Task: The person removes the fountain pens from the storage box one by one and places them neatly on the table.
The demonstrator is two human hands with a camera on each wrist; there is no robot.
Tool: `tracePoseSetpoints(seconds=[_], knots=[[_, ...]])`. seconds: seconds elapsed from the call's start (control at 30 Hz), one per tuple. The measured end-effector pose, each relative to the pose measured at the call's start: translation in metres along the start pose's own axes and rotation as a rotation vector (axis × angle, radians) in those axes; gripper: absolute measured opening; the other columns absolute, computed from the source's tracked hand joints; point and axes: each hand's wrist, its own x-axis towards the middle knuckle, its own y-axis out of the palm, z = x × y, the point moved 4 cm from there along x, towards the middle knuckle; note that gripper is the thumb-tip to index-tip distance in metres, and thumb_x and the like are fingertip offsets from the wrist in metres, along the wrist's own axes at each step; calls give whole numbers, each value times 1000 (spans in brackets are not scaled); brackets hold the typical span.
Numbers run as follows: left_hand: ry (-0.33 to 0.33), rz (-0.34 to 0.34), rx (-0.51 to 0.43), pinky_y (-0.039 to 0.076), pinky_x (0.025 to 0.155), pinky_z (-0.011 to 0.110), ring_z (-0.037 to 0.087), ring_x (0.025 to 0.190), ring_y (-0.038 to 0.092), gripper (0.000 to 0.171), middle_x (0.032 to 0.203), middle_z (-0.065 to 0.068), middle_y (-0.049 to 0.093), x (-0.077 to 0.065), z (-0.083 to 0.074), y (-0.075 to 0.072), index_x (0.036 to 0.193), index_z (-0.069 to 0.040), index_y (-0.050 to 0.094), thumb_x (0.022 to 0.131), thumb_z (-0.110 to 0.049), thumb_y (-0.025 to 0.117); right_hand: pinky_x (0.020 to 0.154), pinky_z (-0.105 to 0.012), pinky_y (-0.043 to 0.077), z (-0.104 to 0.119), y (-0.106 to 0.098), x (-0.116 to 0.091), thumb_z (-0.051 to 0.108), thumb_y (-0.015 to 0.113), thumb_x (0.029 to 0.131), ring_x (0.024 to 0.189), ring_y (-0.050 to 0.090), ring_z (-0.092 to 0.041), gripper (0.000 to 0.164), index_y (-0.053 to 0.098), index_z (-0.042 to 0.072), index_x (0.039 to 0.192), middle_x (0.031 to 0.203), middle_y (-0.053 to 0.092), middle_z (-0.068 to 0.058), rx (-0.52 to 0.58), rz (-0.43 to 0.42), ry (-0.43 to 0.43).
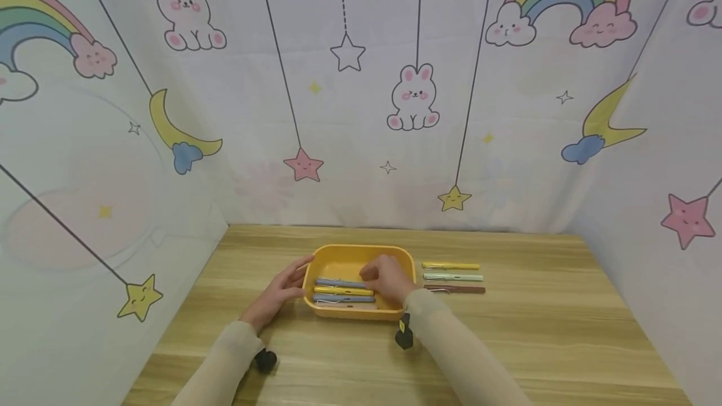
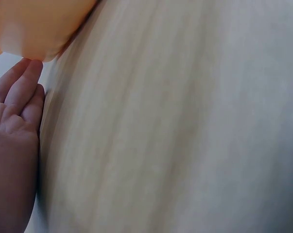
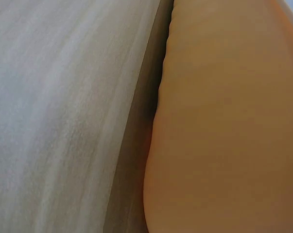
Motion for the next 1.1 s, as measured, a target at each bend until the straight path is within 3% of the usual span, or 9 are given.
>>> tracePoseSetpoints(seconds=[0.3,0.5,0.87,1.1], knots=[[12,-4,-1,27,125,58,39,153,38,74,169,16,34,2,-1,-1,164,-26,37,99,-7,67,86,-41,62,2,-1,2,-4,81,86,90,72,-17,27,80,2,112,101,79,-5,-44,1,-10],[10,3,4,27,125,57,38,153,37,74,169,15,34,3,0,-1,164,-26,36,99,-7,67,87,-41,62,0,1,4,-4,82,86,93,73,-19,25,80,3,110,103,79,-5,-88,16,-26],[-5,2,8,26,125,57,38,154,36,74,169,15,33,2,0,0,164,-26,36,99,-7,66,91,-45,62,-3,5,2,-9,71,93,105,74,-27,28,79,1,117,115,78,-12,-115,82,-49],[-3,3,-5,26,125,57,38,154,36,74,169,16,33,1,2,-1,164,-25,36,99,-6,67,84,-44,63,-2,6,1,-10,67,94,94,72,-19,25,82,4,109,105,80,-6,-105,67,-43]])
